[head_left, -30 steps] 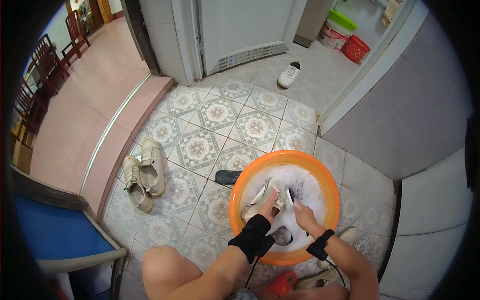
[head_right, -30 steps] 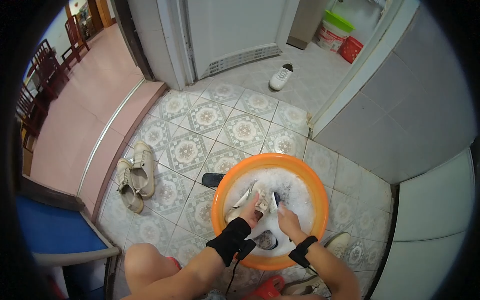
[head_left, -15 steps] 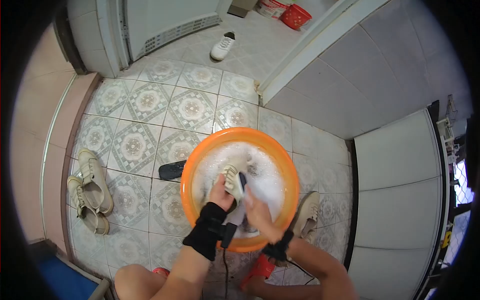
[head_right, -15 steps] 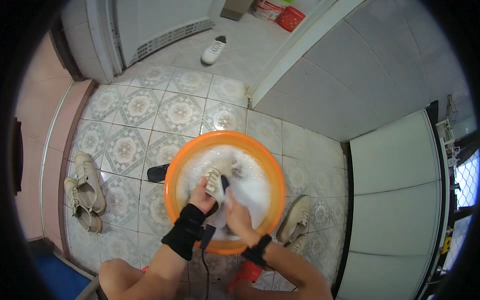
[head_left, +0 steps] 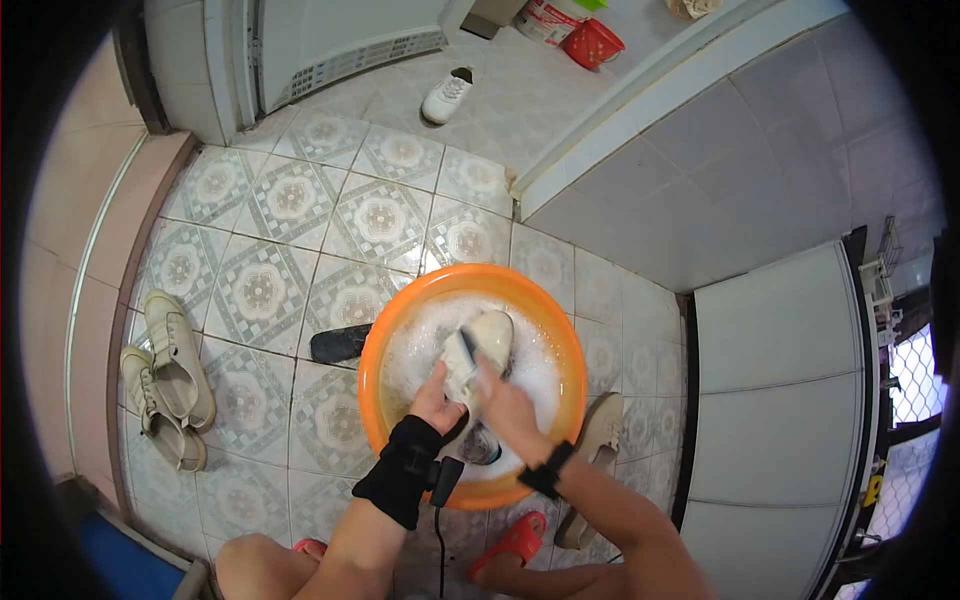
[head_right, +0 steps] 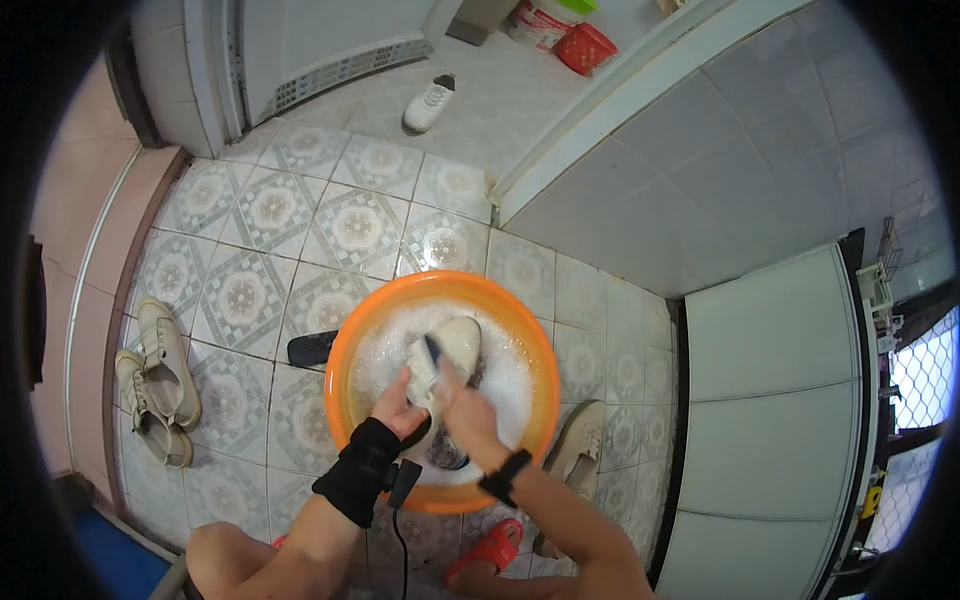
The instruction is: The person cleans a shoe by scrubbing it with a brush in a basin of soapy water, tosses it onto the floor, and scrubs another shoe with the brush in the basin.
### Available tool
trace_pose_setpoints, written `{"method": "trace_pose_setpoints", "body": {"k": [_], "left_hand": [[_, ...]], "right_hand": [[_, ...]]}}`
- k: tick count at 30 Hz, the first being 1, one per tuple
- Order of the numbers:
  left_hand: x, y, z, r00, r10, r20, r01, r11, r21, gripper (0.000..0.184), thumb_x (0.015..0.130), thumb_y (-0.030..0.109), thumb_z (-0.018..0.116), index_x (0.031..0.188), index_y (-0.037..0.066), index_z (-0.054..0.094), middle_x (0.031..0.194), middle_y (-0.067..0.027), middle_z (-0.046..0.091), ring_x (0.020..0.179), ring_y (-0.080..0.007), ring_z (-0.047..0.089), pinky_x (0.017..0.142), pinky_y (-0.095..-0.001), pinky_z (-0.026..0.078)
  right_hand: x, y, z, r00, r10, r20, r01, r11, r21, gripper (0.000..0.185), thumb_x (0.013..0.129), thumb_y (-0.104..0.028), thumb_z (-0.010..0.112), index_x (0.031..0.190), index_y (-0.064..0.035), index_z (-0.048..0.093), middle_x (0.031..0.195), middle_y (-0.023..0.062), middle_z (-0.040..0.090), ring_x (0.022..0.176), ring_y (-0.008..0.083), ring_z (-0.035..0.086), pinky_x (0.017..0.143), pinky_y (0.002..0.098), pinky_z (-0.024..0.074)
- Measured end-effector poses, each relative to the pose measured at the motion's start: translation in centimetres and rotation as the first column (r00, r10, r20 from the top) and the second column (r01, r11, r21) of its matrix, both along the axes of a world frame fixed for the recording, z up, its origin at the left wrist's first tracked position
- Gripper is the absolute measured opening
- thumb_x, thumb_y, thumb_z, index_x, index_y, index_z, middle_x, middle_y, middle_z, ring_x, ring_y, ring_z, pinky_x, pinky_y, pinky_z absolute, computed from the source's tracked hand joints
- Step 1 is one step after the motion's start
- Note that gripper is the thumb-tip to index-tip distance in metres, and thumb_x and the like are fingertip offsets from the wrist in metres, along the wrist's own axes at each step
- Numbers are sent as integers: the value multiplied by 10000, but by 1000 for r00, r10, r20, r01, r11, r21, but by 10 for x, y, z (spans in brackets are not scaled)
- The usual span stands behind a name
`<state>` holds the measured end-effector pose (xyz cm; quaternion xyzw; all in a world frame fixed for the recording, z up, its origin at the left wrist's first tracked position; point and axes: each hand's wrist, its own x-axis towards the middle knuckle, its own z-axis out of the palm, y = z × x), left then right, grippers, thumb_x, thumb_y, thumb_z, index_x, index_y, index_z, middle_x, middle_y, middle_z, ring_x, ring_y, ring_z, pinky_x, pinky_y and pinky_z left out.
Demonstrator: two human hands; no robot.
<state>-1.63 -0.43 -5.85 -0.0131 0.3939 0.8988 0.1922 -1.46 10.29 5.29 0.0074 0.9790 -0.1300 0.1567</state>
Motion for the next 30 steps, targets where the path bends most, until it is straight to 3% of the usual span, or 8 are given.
{"method": "trace_pose_setpoints", "body": {"k": [2,6,7,10,13,20,26,30], "left_hand": [[-6,4,31,733,-174,657,-287,797,532,398,938,342,354,1172,39,462,1146,-120,528,1012,-270,529,924,-417,403],[-6,-10,26,657,-47,752,-381,841,385,384,944,325,337,1174,48,471,1138,-125,538,1041,-263,525,916,-399,414],[-10,-10,20,890,-35,454,-233,820,522,380,948,321,321,1168,55,480,1125,-137,542,1020,-266,536,897,-404,430],[-9,-9,26,725,-105,680,-330,814,477,397,952,331,298,1174,51,471,1132,-131,537,1023,-263,532,897,-407,430],[-7,-3,34,705,-173,688,-274,828,489,418,948,363,294,1179,58,462,1144,-116,529,1050,-259,512,918,-410,410],[-2,-22,18,758,-128,640,-263,838,479,474,940,407,277,1199,44,437,1187,-136,500,1094,-287,480,951,-434,376],[7,-8,34,711,-138,690,-250,867,432,472,944,398,269,1201,38,435,1185,-146,507,1096,-298,483,960,-447,362],[0,-17,19,790,-137,598,-223,843,489,490,946,407,243,1212,39,427,1201,-132,499,1092,-281,488,958,-439,369]], "right_hand": [[-25,11,-19,997,-40,-70,42,999,14,471,858,-263,450,1317,-233,349,705,231,586,646,419,567,595,503,445],[9,-21,10,989,137,59,-137,991,-1,492,858,-244,440,1334,-226,317,714,253,575,660,431,564,618,494,446],[21,-27,33,983,149,106,-143,988,-58,489,853,-228,438,1328,-209,323,699,252,576,634,428,566,600,511,443],[16,4,5,981,187,53,-188,982,6,493,853,-220,443,1329,-208,316,677,240,581,617,420,570,591,514,445],[-31,26,-10,999,-27,-37,30,998,62,481,865,-262,441,1332,-233,330,665,242,571,634,413,571,601,500,452],[37,-2,21,981,159,110,-153,986,-60,484,866,-282,440,1334,-259,319,656,246,564,627,430,560,601,501,449],[-2,26,-27,999,30,-42,-32,998,-53,490,866,-290,445,1337,-246,316,704,240,581,677,420,574,613,493,449],[41,2,35,970,215,111,-199,970,-139,453,858,-255,454,1299,-224,356,660,236,571,618,404,572,565,495,443]]}}
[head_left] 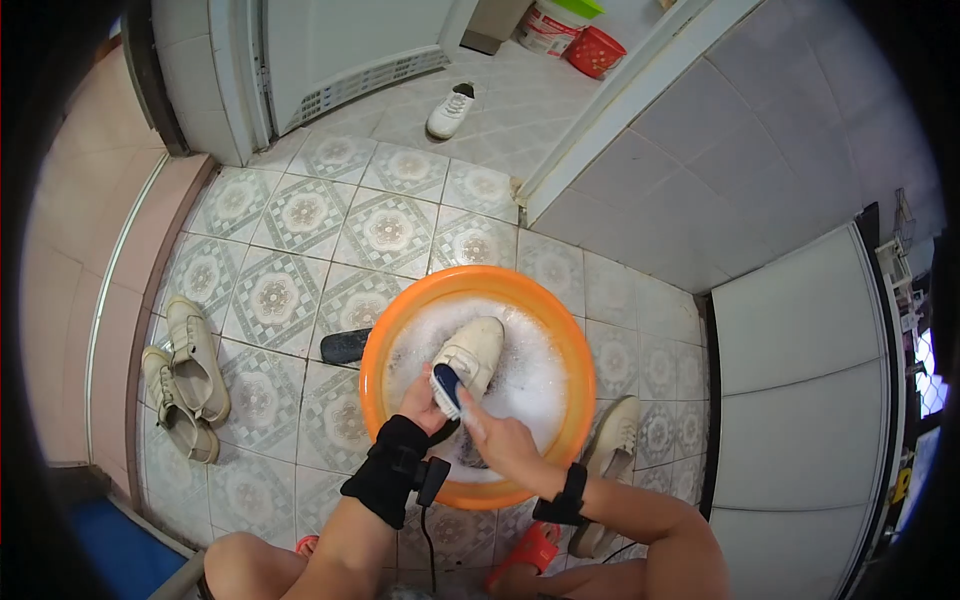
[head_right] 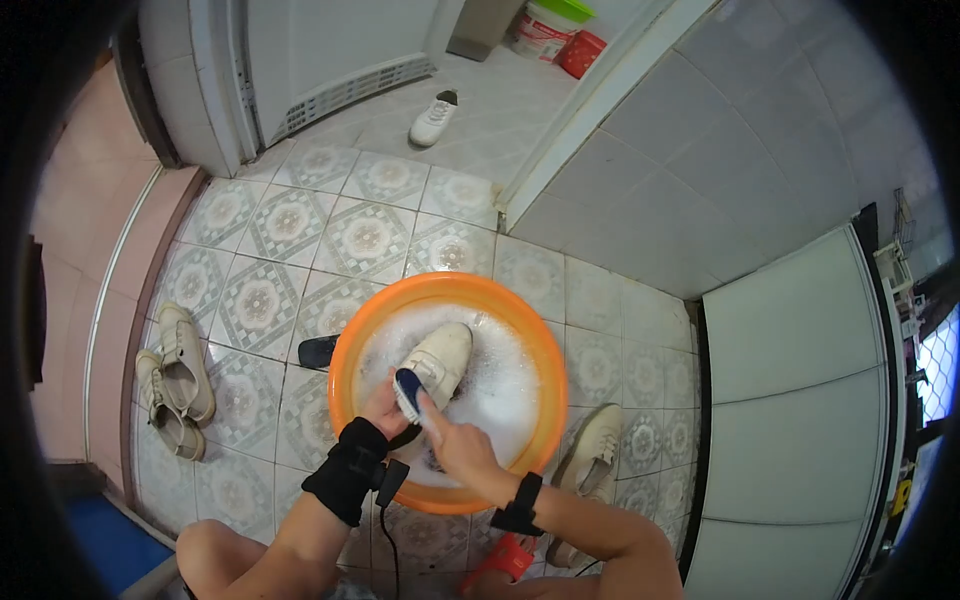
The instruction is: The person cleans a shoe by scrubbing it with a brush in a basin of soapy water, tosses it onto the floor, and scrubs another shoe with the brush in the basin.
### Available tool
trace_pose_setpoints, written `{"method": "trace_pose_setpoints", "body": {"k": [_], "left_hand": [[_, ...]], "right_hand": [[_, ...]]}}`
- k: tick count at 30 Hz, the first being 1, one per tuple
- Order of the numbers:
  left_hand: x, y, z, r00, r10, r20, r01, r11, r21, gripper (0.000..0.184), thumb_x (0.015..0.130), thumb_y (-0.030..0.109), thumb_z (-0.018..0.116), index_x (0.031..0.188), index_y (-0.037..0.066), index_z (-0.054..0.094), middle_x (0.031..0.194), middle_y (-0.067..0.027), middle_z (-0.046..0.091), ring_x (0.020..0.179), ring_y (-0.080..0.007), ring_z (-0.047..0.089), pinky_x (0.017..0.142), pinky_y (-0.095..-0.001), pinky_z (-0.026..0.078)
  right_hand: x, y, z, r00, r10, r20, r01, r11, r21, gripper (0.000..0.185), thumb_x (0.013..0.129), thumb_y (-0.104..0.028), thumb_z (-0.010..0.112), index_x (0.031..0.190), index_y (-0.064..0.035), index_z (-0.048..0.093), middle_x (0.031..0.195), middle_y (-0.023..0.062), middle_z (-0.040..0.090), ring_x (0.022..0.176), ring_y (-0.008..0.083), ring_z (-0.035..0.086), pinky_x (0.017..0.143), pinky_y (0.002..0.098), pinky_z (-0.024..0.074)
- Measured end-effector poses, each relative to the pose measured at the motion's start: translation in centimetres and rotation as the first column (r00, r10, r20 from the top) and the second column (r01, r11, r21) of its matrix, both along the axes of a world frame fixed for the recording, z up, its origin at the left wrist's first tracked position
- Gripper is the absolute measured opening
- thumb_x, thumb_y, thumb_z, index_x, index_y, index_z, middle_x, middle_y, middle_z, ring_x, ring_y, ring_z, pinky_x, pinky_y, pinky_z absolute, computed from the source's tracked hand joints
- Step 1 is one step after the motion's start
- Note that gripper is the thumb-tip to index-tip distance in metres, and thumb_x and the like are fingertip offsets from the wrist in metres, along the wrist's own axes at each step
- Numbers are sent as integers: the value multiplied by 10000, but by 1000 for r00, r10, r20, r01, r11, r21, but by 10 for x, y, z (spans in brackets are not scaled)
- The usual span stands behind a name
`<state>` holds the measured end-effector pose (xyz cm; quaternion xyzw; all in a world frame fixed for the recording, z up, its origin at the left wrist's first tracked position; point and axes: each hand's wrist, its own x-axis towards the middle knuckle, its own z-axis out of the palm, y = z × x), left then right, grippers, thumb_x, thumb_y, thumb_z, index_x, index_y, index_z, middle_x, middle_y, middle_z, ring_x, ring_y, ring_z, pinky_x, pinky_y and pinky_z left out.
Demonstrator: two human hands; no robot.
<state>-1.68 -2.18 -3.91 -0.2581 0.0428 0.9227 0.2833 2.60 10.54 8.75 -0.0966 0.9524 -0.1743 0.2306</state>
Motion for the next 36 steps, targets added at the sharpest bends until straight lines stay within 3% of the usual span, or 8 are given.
{"method": "trace_pose_setpoints", "body": {"k": [6,10,17,20,26,28,31,36], "left_hand": [[6,13,5,996,16,92,-17,1000,6,498,948,403,238,1225,31,418,1182,-130,515,1079,-278,503,950,-419,388],[3,-10,15,999,25,35,-25,1000,14,516,942,420,250,1189,9,441,1153,-134,528,1055,-267,518,932,-420,404],[15,8,-2,1000,15,-4,-15,1000,-24,499,941,415,262,1182,21,452,1119,-132,549,1032,-287,529,919,-426,408],[11,-8,20,992,48,119,-22,978,-209,496,936,397,295,1223,10,412,1179,-147,520,1077,-298,506,926,-445,408],[15,-1,32,1000,3,19,-3,1000,-17,494,937,408,290,1231,31,416,1197,-127,509,1101,-288,489,942,-461,383],[17,7,39,999,-30,29,36,973,-230,499,938,411,286,1238,31,407,1215,-127,495,1114,-280,479,951,-455,371],[12,1,33,999,-9,32,16,969,-246,492,937,419,281,1231,47,413,1216,-122,493,1104,-273,485,941,-445,381],[20,14,21,987,-106,-117,91,987,-129,527,935,445,252,1266,57,383,1237,-113,474,1122,-275,468,960,-448,362]], "right_hand": [[-50,44,-59,958,-108,-267,122,992,35,477,872,-270,412,1324,-153,313,638,212,576,583,390,570,539,504,434],[14,1,0,995,96,-15,-96,994,-56,469,874,-257,418,1327,-185,321,650,218,580,580,390,573,534,493,441],[-39,43,-55,959,-144,-243,142,990,-26,516,864,-272,464,1349,-277,288,660,244,569,597,409,571,560,487,461],[20,13,-9,994,85,-75,-96,984,-148,469,876,-300,428,1330,-233,330,670,242,577,610,410,572,555,490,454],[-47,50,-40,966,-126,-225,135,990,25,478,868,-288,428,1326,-198,324,654,246,572,617,416,572,571,498,448],[-32,48,-47,960,-110,-257,105,994,-31,496,867,-282,434,1340,-205,304,635,245,566,601,409,571,572,496,448],[11,18,1,997,36,-64,-40,998,-57,463,875,-292,433,1325,-235,342,619,238,565,592,419,559,581,489,453],[-30,46,-35,978,-20,-208,27,999,32,486,877,-287,411,1342,-202,298,641,214,577,590,384,573,562,499,441]]}}
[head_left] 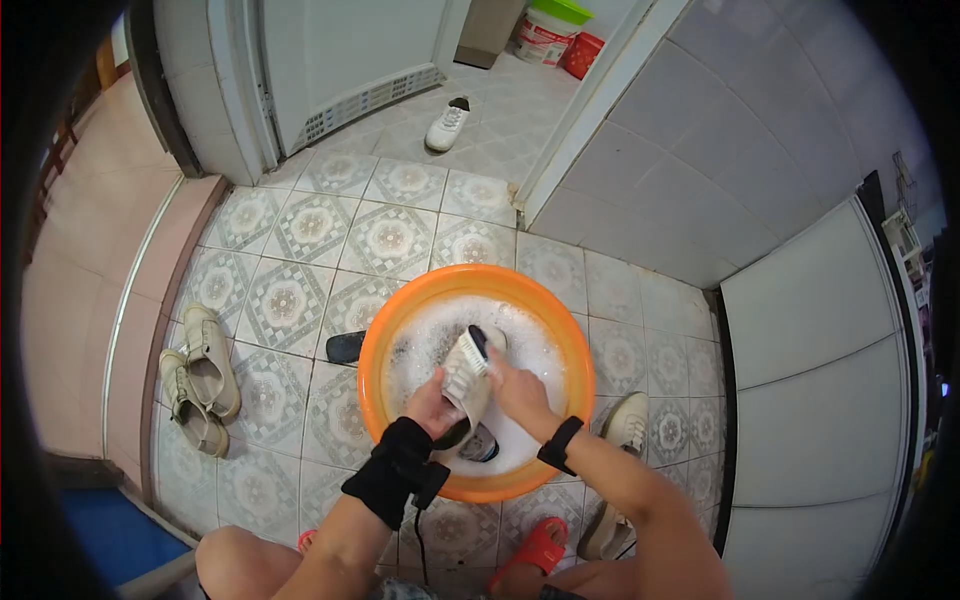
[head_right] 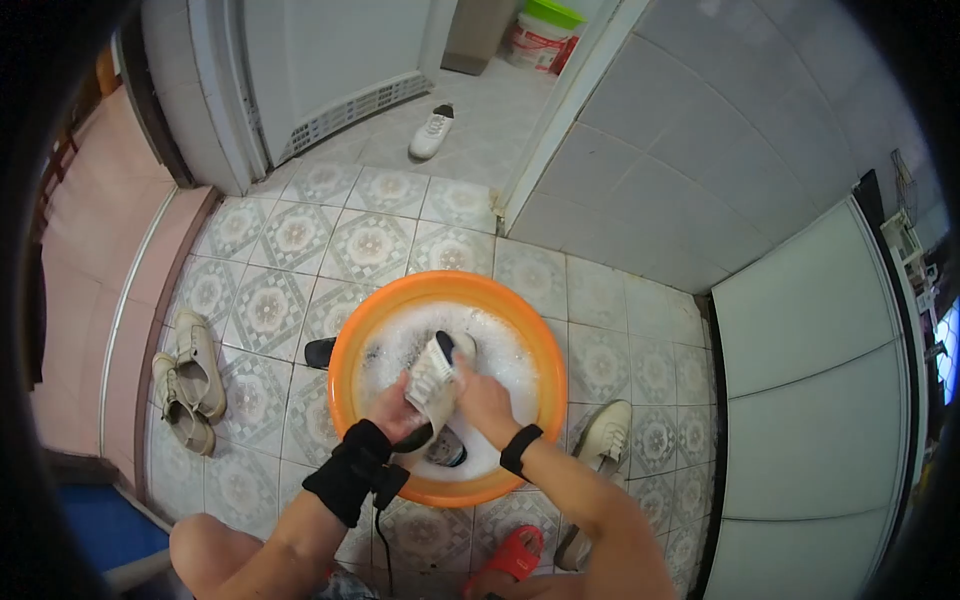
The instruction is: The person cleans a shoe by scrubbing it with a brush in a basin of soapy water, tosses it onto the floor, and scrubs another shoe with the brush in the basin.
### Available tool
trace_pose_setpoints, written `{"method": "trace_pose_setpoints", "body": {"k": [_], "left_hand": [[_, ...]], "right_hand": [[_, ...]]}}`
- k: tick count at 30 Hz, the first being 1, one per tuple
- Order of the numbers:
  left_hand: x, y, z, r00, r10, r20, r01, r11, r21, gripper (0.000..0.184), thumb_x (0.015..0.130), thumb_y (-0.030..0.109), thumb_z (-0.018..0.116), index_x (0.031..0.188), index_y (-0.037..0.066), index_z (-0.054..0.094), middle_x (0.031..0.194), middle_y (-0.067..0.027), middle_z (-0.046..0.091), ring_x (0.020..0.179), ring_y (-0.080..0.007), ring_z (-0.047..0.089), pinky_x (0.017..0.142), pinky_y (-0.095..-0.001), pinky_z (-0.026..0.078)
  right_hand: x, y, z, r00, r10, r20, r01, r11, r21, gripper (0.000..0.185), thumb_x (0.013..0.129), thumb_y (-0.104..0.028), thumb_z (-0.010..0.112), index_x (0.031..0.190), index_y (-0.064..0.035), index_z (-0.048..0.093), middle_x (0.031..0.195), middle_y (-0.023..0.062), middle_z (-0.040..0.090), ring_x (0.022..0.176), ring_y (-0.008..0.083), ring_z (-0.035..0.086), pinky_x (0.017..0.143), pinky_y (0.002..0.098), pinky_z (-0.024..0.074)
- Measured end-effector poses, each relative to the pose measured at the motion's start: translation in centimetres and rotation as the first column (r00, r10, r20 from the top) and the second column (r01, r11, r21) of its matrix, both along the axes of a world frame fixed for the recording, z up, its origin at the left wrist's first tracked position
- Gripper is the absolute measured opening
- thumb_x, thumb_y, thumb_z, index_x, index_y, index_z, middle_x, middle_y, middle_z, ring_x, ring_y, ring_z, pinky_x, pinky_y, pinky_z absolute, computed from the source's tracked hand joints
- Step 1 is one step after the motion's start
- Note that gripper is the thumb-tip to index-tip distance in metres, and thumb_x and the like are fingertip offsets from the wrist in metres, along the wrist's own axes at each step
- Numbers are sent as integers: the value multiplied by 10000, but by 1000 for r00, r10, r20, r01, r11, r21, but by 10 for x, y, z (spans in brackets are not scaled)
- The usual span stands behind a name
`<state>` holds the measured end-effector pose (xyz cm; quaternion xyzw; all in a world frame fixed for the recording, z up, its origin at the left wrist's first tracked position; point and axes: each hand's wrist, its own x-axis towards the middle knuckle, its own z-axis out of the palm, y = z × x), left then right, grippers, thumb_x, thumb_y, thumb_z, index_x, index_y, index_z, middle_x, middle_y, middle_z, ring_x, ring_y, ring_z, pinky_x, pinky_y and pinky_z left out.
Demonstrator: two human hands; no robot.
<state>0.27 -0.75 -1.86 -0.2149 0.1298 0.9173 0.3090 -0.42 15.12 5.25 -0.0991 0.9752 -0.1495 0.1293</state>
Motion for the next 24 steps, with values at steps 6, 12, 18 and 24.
{"method": "trace_pose_setpoints", "body": {"k": [6,12,18,24], "left_hand": [[-13,-15,11,999,39,13,-39,998,-51,541,929,458,255,1255,47,386,1234,-119,472,1130,-271,459,975,-446,342],[1,12,30,999,-25,39,33,974,-222,511,934,444,265,1213,40,407,1173,-113,505,1098,-265,479,936,-477,372],[-9,-12,13,998,52,37,-50,998,-37,522,936,440,253,1217,28,409,1203,-129,490,1120,-284,464,949,-476,363],[-1,24,19,998,-63,8,64,991,-121,494,938,425,271,1186,29,433,1149,-127,526,1041,-259,507,928,-453,377]], "right_hand": [[54,0,27,995,84,47,-75,983,-168,470,865,-279,455,1312,-178,350,651,226,572,614,403,566,583,496,438],[-5,-27,12,995,-46,-87,31,986,-166,491,862,-272,464,1329,-215,324,638,213,566,610,423,553,584,494,441],[52,-11,30,995,54,87,-41,989,-143,538,870,-255,439,1368,-241,236,657,233,572,624,423,565,604,510,443],[-2,-9,9,994,-110,-11,107,981,-162,487,874,-273,445,1341,-248,309,716,255,569,685,418,566,624,472,448]]}}
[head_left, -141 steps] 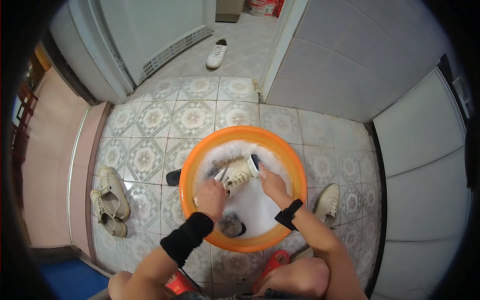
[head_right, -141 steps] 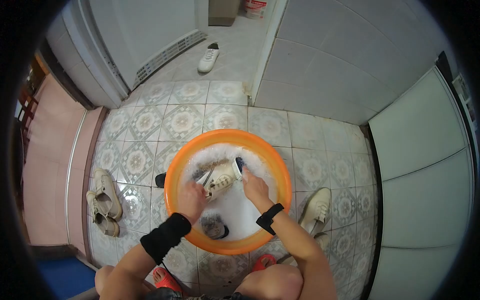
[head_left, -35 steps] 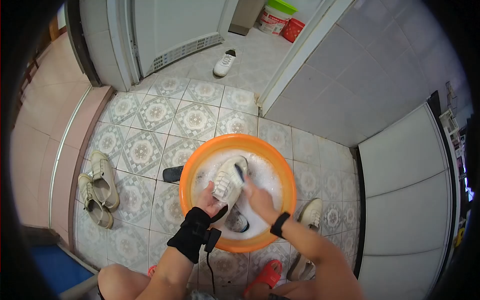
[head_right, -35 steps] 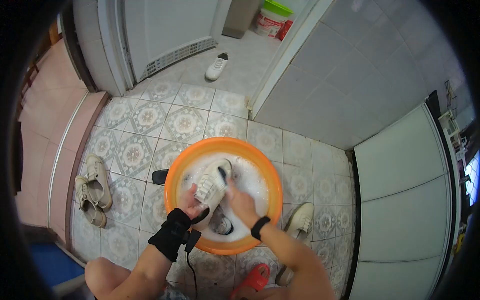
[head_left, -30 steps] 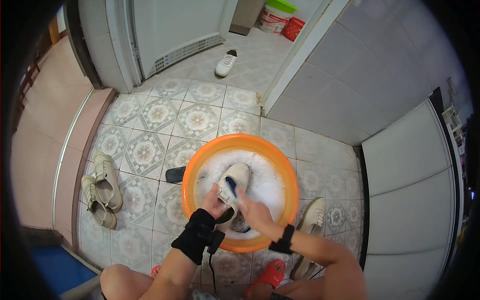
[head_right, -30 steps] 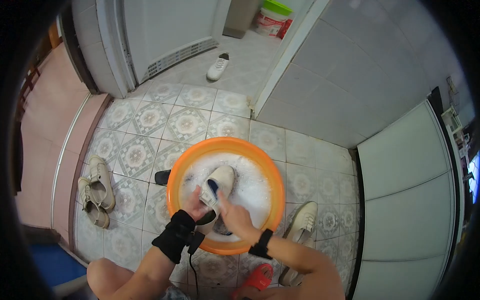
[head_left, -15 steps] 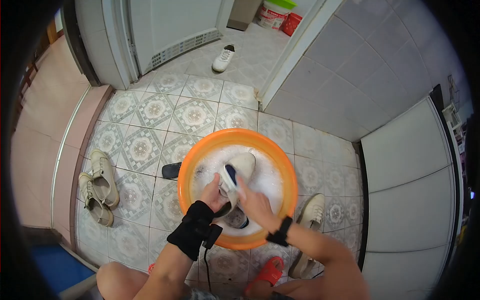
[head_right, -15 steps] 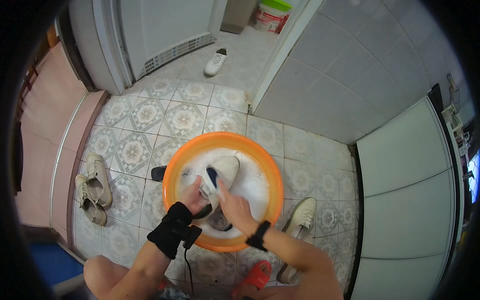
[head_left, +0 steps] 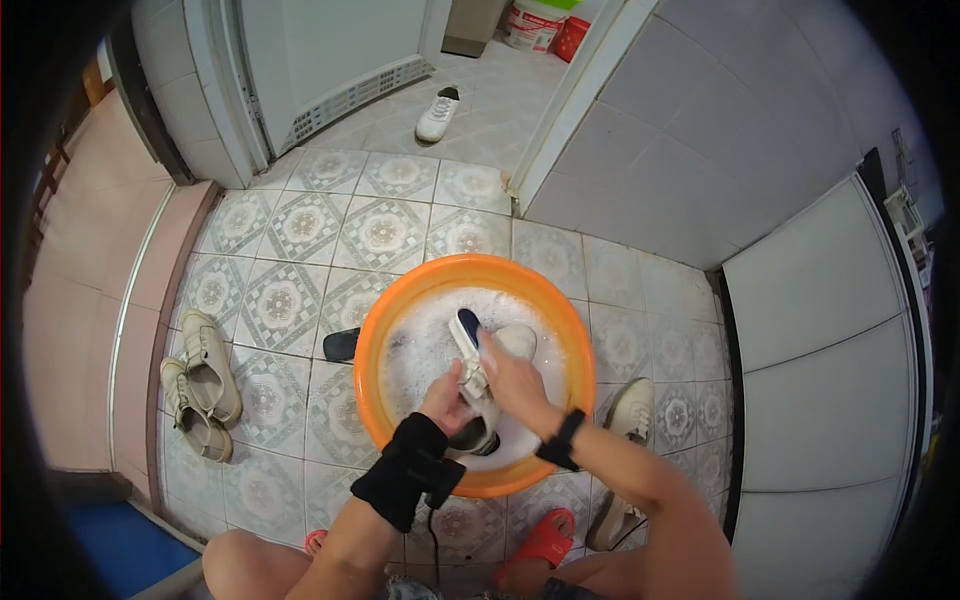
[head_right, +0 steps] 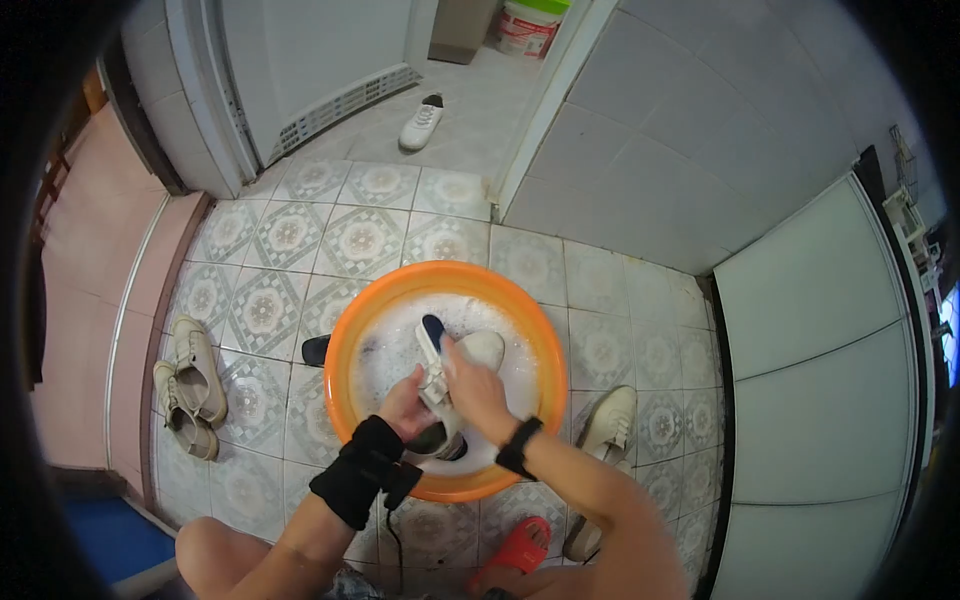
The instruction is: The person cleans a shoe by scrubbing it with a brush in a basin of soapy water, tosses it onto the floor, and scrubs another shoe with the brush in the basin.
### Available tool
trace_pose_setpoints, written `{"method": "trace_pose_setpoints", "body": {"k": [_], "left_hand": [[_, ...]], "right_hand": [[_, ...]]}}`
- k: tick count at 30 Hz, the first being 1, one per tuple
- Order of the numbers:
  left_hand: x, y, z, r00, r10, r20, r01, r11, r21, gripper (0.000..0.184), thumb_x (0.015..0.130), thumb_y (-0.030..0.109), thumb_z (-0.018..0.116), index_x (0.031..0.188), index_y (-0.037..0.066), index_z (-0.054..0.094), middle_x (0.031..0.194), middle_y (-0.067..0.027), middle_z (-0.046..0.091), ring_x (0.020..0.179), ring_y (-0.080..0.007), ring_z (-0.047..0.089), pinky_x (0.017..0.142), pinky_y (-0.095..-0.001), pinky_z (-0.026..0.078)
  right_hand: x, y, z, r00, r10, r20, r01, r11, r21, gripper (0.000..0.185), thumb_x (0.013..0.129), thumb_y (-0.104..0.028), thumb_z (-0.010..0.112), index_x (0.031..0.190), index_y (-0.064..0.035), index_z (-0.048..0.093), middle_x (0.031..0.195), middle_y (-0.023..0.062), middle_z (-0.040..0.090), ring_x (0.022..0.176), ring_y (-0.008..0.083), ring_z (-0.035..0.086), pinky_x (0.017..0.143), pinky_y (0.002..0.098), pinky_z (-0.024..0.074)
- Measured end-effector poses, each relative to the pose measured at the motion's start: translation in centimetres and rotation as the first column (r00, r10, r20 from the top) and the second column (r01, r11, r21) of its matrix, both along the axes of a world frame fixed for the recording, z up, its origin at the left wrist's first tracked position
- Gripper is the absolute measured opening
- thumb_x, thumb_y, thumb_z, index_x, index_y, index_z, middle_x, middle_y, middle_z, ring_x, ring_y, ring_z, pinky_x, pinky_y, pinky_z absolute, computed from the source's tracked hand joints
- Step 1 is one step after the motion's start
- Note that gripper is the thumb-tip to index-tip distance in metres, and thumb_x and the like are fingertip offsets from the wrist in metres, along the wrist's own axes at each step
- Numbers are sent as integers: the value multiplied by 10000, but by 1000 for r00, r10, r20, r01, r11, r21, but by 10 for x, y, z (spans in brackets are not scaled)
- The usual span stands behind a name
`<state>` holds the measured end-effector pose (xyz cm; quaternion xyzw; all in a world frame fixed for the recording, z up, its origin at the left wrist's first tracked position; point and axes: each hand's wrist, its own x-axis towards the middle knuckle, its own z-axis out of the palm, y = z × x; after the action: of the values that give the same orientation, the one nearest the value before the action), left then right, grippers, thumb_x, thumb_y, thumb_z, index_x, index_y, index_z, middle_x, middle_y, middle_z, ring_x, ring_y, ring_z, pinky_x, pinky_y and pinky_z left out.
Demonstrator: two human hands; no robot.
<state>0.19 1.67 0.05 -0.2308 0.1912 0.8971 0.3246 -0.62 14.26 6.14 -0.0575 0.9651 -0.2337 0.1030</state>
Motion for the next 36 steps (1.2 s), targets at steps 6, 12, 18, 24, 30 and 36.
{"method": "trace_pose_setpoints", "body": {"k": [6,12,18,24,30,36], "left_hand": [[-10,-29,-24,992,125,-15,-122,981,151,501,943,402,264,1223,11,403,1165,-136,518,1082,-274,493,938,-455,371],[-1,-18,-15,996,32,89,-31,999,-9,488,945,408,237,1262,64,374,1239,-113,472,1104,-266,486,933,-453,379],[-3,-28,-15,998,5,58,1,995,-102,459,946,393,265,1246,68,389,1212,-98,493,1089,-250,497,896,-428,419],[4,-22,-18,999,-54,-4,53,989,-138,419,944,361,302,1234,78,409,1190,-91,509,1090,-247,494,915,-431,401],[2,-14,-11,996,-76,51,83,984,-158,417,951,349,279,1241,75,401,1200,-97,503,1084,-251,501,891,-434,417],[-7,-29,-22,992,25,123,-21,999,-37,411,946,348,302,1248,86,401,1200,-98,505,1091,-261,495,926,-441,379]], "right_hand": [[45,-2,11,977,109,183,-105,994,-31,451,885,-313,419,1326,-283,334,675,254,562,647,413,568,615,471,450],[-27,51,-40,993,-103,63,89,978,191,492,874,-318,429,1343,-279,286,705,238,588,694,405,586,649,473,458],[3,26,-17,983,-13,184,-14,989,145,455,877,-320,406,1320,-242,345,761,260,588,727,412,584,670,500,444],[5,16,-17,999,29,42,-33,995,98,445,886,-290,408,1319,-205,349,695,243,582,643,408,573,589,496,445],[-29,61,-49,994,-84,69,70,980,186,454,893,-309,389,1336,-247,311,748,246,588,673,419,569,626,497,447],[1,38,-30,982,28,189,-46,994,95,477,862,-273,451,1320,-205,337,742,232,593,688,401,578,643,496,445]]}}
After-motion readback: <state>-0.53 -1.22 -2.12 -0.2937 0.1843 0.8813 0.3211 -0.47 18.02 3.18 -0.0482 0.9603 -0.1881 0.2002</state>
